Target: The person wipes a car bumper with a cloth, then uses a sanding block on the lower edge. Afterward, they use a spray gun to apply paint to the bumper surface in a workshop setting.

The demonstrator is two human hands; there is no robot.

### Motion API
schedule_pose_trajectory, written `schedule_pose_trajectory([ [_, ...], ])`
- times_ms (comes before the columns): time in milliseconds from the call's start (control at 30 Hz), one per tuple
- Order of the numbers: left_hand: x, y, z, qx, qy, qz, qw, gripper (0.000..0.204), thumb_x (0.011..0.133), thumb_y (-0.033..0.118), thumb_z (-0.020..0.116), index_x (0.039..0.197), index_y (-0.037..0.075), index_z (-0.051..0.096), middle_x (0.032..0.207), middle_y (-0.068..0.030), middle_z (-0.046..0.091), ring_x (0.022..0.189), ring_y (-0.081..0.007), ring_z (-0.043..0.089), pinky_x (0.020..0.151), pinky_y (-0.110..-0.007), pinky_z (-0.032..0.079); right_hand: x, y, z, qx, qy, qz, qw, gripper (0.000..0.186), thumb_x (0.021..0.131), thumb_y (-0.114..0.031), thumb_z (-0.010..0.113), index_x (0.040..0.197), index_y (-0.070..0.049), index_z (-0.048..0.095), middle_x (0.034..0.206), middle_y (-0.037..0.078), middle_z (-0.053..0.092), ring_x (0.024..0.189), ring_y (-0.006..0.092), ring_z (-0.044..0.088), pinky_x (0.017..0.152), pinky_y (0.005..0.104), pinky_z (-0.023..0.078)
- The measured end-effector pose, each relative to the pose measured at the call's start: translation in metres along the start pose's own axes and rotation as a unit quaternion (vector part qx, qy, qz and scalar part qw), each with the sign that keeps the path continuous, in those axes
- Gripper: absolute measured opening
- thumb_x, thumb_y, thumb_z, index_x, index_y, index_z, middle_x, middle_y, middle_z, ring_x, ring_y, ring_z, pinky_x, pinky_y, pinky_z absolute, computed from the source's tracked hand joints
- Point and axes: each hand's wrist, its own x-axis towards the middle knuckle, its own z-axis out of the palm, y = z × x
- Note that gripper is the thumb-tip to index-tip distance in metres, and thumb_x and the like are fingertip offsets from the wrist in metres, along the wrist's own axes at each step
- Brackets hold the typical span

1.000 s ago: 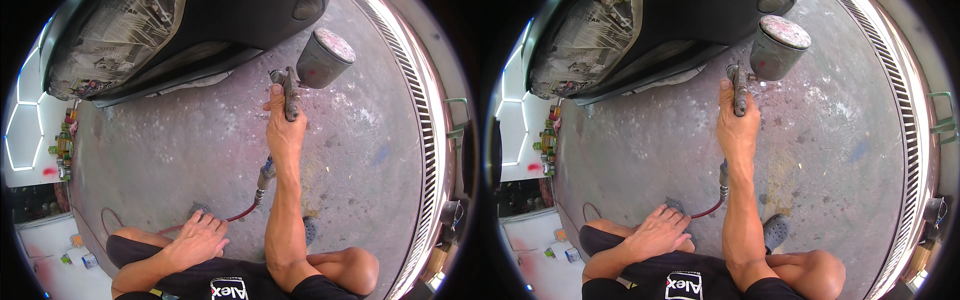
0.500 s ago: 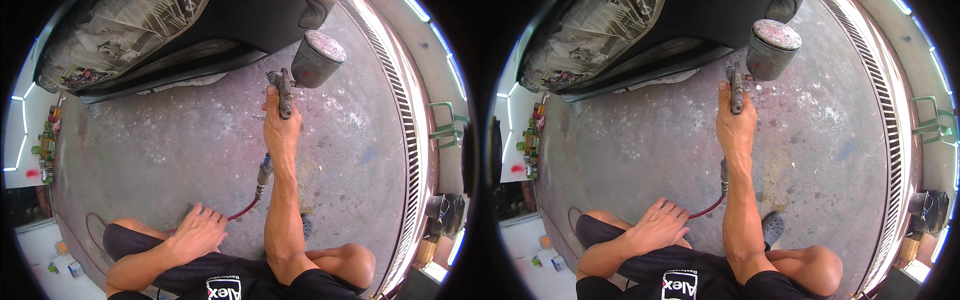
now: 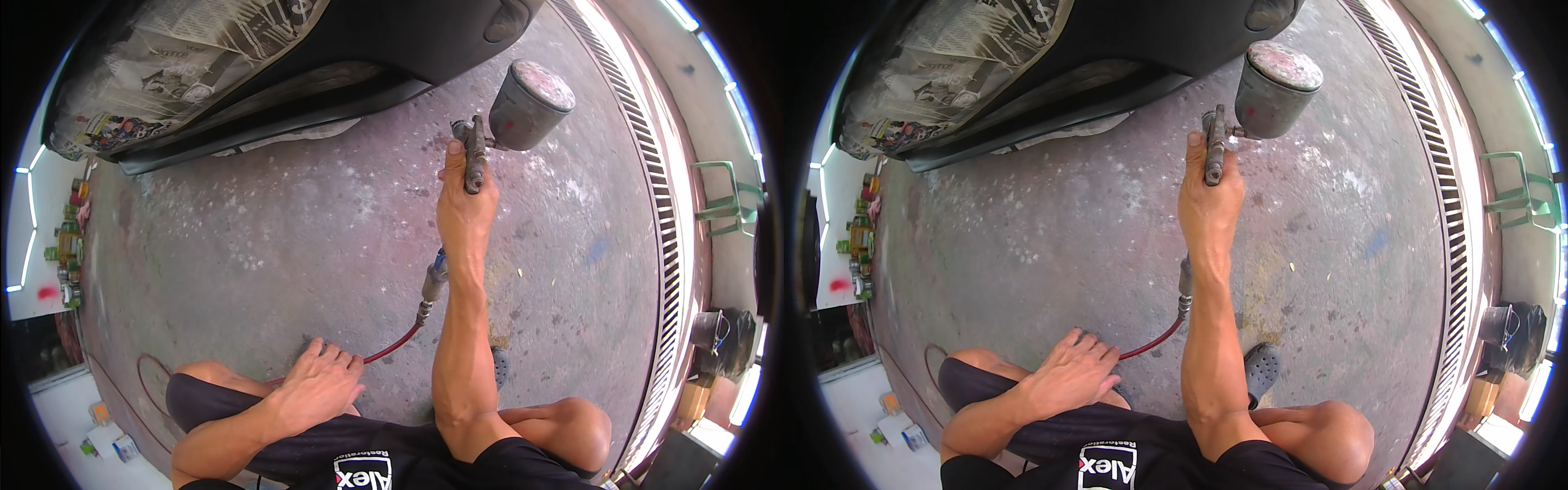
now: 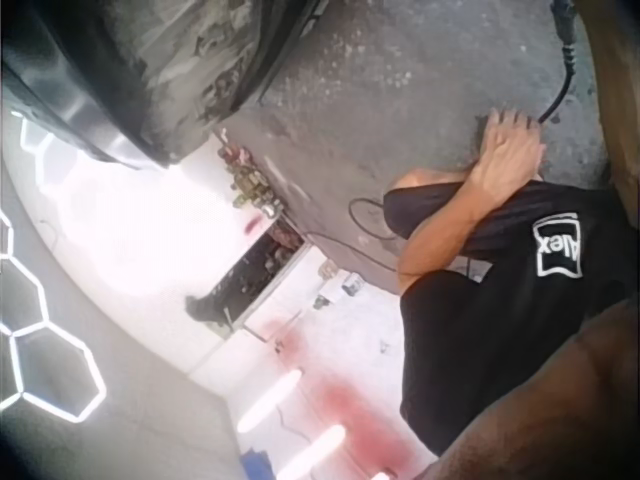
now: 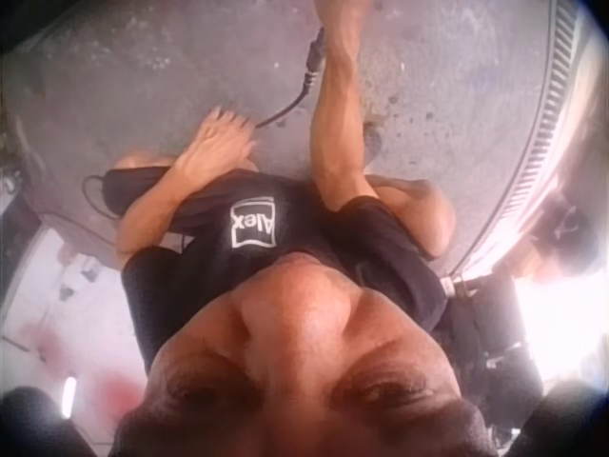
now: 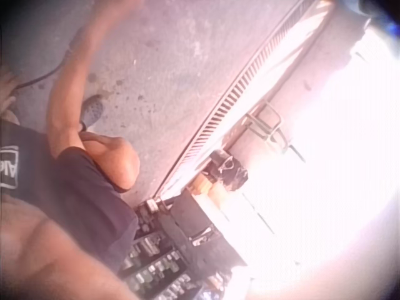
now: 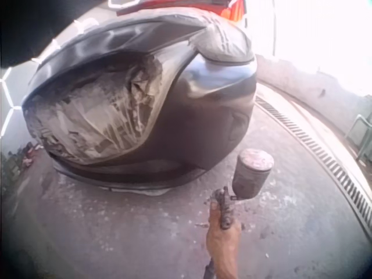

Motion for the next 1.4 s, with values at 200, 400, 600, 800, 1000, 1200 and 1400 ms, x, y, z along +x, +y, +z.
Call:
schedule_pose_trajectory([
  [200, 0.002, -0.001, 0.001, -0.001, -0.018, -0.001, 1.0, 0.044, 0.097, 0.037, 0.073, 0.125, 0.003, 0.072, 0.111, -0.0132, 0.074, 0.116, -0.0305, 0.066, 0.113, -0.051, 0.044, -0.003, -0.004, 0.0, 0.005, -0.04, 0.015, 0.999, 0.059, 0.108, -0.056, 0.064, 0.103, 0.002, 0.069, 0.072, 0.002, 0.057, 0.069, 0.0134, 0.054, 0.063, 0.0349, 0.045],
  [400, 0.0, 0.007, -0.007, 0.014, 0.009, 0.014, 1.0, 0.044, 0.097, 0.037, 0.073, 0.124, 0.003, 0.072, 0.112, -0.0132, 0.074, 0.116, -0.0305, 0.066, 0.114, -0.051, 0.044, -0.003, -0.004, -0.001, 0.007, 0.001, -0.003, 1.0, 0.057, 0.108, -0.054, 0.064, 0.103, 0.002, 0.068, 0.072, 0.002, 0.056, 0.069, 0.0131, 0.051, 0.063, 0.0351, 0.045],
  [600, -0.01, 0.013, -0.006, 0.038, 0.013, 0.023, 0.999, 0.045, 0.097, 0.039, 0.072, 0.124, 0.003, 0.072, 0.11, -0.0125, 0.075, 0.114, -0.0295, 0.067, 0.112, -0.05, 0.045, -0.014, -0.012, -0.003, 0.004, -0.045, 0.029, 0.999, 0.062, 0.104, -0.061, 0.066, 0.096, 0.0, 0.071, 0.071, 0.001, 0.057, 0.064, 0.0105, 0.051, 0.058, 0.0314, 0.041],
  [800, -0.011, 0.015, -0.013, 0.037, -0.001, 0.02, 0.999, 0.047, 0.097, 0.041, 0.072, 0.124, 0.002, 0.072, 0.107, -0.0129, 0.075, 0.11, -0.0286, 0.069, 0.108, -0.047, 0.045, -0.033, -0.029, 0.004, 0.025, -0.067, -0.017, 0.997, 0.066, 0.1, -0.065, 0.07, 0.096, 0.001, 0.075, 0.067, 0.0, 0.056, 0.057, 0.0089, 0.049, 0.052, 0.0298, 0.038],
  [1000, -0.019, 0.013, -0.011, 0.066, 0.042, 0.028, 0.997, 0.045, 0.097, 0.04, 0.072, 0.122, 0.003, 0.072, 0.103, -0.0111, 0.074, 0.107, -0.0265, 0.069, 0.104, -0.044, 0.046, -0.031, -0.035, 0.006, 0.049, -0.056, -0.018, 0.997, 0.068, 0.099, -0.067, 0.07, 0.092, 0.001, 0.074, 0.065, 0.0, 0.055, 0.053, 0.0093, 0.047, 0.049, 0.0284, 0.036],
  [1200, -0.021, 0.013, -0.014, 0.064, 0.047, 0.019, 0.997, 0.044, 0.097, 0.039, 0.072, 0.122, 0.003, 0.072, 0.103, -0.0107, 0.074, 0.108, -0.0259, 0.069, 0.102, -0.045, 0.046, -0.038, -0.037, 0.008, 0.037, -0.054, -0.049, 0.997, 0.069, 0.099, -0.068, 0.07, 0.085, 0.0, 0.071, 0.063, 0.0, 0.053, 0.048, 0.0096, 0.046, 0.047, 0.0283, 0.035],
  [1400, -0.029, 0.02, -0.021, 0.064, 0.097, 0.051, 0.992, 0.044, 0.098, 0.037, 0.071, 0.123, 0.001, 0.071, 0.108, -0.0129, 0.074, 0.111, -0.0286, 0.068, 0.105, -0.046, 0.046, -0.025, -0.053, 0.017, 0.003, -0.111, -0.013, 0.994, 0.065, 0.1, -0.065, 0.07, 0.096, -0.001, 0.071, 0.073, 0.005, 0.062, 0.05, 0.0091, 0.05, 0.045, 0.0287, 0.037],
])
